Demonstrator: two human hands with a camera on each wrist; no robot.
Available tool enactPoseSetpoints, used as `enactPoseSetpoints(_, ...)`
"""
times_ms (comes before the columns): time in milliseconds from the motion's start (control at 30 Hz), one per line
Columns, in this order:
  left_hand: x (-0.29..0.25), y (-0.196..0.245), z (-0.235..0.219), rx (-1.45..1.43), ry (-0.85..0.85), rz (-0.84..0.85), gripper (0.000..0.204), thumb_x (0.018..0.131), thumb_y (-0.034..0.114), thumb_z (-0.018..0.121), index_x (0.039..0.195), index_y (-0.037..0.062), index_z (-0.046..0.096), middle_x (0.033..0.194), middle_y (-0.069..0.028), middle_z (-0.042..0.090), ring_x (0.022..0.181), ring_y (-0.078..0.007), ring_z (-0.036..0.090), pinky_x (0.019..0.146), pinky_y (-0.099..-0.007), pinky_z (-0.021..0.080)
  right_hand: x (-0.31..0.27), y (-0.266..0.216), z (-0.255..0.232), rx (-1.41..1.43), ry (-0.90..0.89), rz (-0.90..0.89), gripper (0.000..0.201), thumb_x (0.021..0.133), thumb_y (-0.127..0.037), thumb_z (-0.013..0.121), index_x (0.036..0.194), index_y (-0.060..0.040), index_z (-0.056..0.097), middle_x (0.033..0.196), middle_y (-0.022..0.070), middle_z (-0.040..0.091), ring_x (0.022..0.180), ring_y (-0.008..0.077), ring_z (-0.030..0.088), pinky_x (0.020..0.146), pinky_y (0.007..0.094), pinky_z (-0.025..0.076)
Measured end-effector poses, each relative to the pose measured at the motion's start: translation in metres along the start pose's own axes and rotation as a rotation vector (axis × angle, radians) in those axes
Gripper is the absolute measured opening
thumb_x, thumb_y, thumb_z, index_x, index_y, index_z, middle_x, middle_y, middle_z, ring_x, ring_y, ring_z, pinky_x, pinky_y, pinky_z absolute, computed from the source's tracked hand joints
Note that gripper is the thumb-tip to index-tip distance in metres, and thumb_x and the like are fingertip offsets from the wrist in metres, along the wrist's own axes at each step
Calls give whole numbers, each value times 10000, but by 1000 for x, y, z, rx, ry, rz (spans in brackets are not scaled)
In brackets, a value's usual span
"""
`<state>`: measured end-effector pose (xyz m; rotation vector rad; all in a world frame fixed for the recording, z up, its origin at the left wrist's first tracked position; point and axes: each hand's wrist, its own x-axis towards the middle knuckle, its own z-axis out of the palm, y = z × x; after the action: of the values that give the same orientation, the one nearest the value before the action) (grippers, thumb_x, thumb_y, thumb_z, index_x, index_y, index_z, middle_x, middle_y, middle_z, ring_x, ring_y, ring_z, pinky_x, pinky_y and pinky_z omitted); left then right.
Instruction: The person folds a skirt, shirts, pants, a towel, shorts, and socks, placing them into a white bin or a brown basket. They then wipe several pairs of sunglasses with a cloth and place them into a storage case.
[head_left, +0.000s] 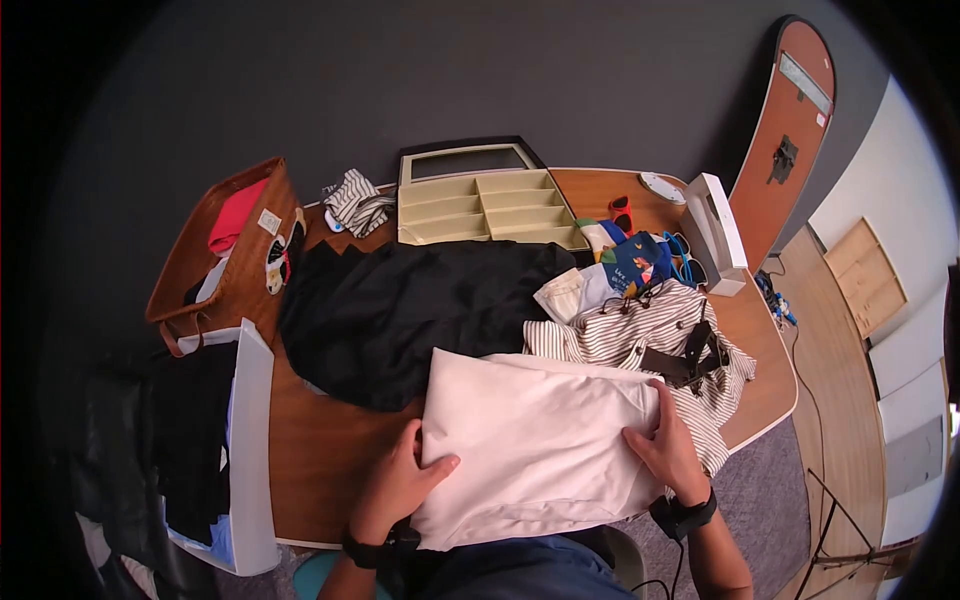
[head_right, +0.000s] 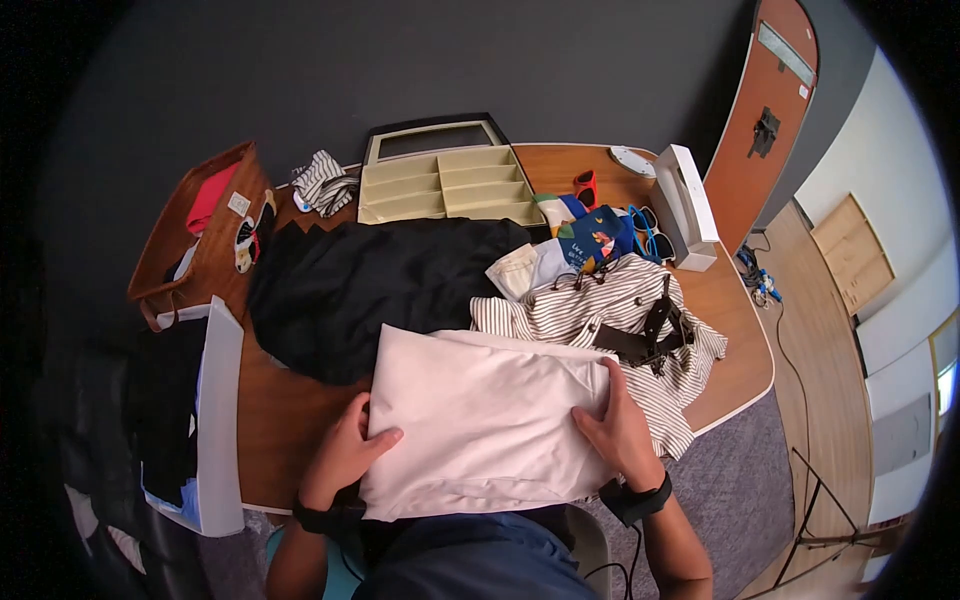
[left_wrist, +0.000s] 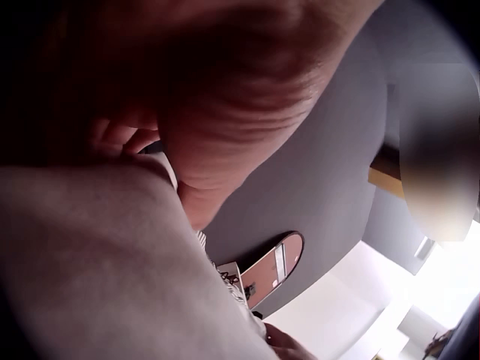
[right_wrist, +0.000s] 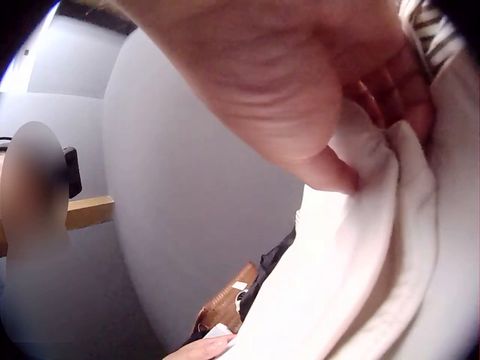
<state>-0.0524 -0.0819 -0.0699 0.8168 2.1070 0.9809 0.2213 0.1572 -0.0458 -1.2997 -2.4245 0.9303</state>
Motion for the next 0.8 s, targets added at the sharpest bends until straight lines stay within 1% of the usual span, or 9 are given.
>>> enactPoseSetpoints(33, 8, -13, 2, -1, 4, -2, 651, 813, 332, 728, 1278, -37, 460, 1068, -215, 647, 953, -309, 655, 814, -365, 499, 0, 2, 1, 0, -2, -4, 824, 778, -214, 726, 1445, -41, 274, 745, 171, 615, 674, 322, 627, 632, 385, 493)
enactPoseSetpoints(100, 19, -19, -2, -189, -140, 96, 503, 826, 201, 700, 1227, -42, 518, 1083, -167, 657, 963, -223, 645, 834, -324, 490, 4, 2, 1, -63, -25, -1, 862, 764, -225, 747, 1450, -26, 265, 819, 184, 629, 679, 308, 632, 633, 380, 503)
enactPoseSetpoints(200, 6, -1, -25, -480, -99, 150, 389, 827, 76, 653, 1185, -44, 558, 1084, -105, 656, 968, -153, 610, 869, -298, 475, -1, -4, 4, 89, -34, -42, 902, 745, -238, 769, 1454, -8, 262, 931, 204, 634, 700, 310, 648, 639, 378, 516)
enactPoseSetpoints(333, -8, 2, -87, -323, -118, 176, 431, 850, 25, 612, 1266, -31, 515, 1122, -75, 627, 1007, -132, 582, 917, -286, 457, -5, -46, 19, -26, -113, -85, 894, 737, -256, 776, 1443, 4, 293, 1034, 219, 610, 796, 324, 658, 689, 379, 536)
enactPoseSetpoints(433, -12, 8, -132, -261, -134, 102, 479, 839, -7, 593, 1304, -32, 483, 1130, -78, 625, 1007, -127, 588, 911, -275, 458, -6, -88, 41, -122, -72, -354, 728, 804, -223, 702, 1415, -27, 358, 1112, 208, 525, 845, 348, 628, 710, 405, 538)
enactPoseSetpoints(567, -15, 16, -165, -104, -62, 94, 463, 808, -30, 573, 1267, -37, 508, 1083, -91, 648, 966, -134, 606, 862, -266, 473, -3, -125, 85, 93, -298, -853, 552, 838, -170, 653, 1344, -61, 461, 1090, 167, 522, 858, 333, 628, 708, 408, 537)
enactPoseSetpoints(667, -15, 21, -163, -16, -15, 160, 440, 799, -2, 575, 1233, -44, 514, 1058, -121, 653, 958, -156, 613, 852, -283, 476, 3, -134, 125, 20, -395, -861, 513, 853, -199, 636, 1319, -54, 479, 1083, 169, 531, 856, 340, 640, 709, 410, 542)
enactPoseSetpoints(767, -16, 31, -145, 72, -72, 179, 448, 804, 47, 584, 1240, -22, 505, 1041, -172, 646, 963, -244, 634, 866, -336, 477, 8, -134, 139, -131, -381, -767, 503, 864, -230, 623, 1303, -32, 479, 1095, 179, 533, 833, 344, 651, 712, 406, 546)
enactPoseSetpoints(800, -21, 39, -139, 169, -67, 186, 454, 805, 71, 589, 1242, -10, 499, 1051, -209, 633, 991, -312, 634, 876, -366, 476, 10, -131, 138, -126, -372, -774, 522, 854, -228, 623, 1301, -11, 463, 1150, 208, 522, 801, 354, 654, 707, 408, 547)
